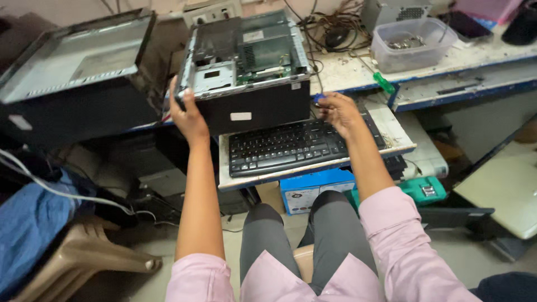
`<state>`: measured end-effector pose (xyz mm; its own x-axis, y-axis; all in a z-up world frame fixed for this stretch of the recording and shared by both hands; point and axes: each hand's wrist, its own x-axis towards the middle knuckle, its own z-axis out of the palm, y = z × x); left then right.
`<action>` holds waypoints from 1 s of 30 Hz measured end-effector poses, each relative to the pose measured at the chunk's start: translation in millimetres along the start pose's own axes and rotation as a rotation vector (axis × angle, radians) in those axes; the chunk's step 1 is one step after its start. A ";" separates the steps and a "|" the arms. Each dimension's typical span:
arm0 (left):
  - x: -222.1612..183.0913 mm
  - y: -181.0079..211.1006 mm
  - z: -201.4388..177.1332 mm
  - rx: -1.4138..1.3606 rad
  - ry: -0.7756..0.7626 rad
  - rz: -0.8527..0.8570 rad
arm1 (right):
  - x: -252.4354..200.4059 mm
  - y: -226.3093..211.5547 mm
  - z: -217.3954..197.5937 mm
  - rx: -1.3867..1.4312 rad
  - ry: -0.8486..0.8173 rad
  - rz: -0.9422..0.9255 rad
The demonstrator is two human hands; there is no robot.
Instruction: The person assembles a desktop computer by inserting a metal expansion card into the case, attaching the side panel, and repositioning the case on the workbench.
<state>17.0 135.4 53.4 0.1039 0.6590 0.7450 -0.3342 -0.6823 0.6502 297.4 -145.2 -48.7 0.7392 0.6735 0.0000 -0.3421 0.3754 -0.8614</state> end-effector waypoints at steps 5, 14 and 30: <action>-3.5 2.4 4.7 0.079 0.026 0.027 | -1.8 17.3 -3.0 0.229 -0.151 0.199; -4.3 3.3 12.7 -0.090 0.008 -0.038 | -60.8 -6.5 3.1 0.179 -0.139 -0.175; -7.1 1.7 8.1 -0.062 -0.010 -0.006 | -13.2 3.6 45.0 0.091 0.174 -0.059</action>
<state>23.3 127.1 50.5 0.1155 0.6596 0.7427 -0.3910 -0.6571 0.6444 260.3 -124.2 -29.0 0.8458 0.5315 -0.0456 -0.3407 0.4725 -0.8128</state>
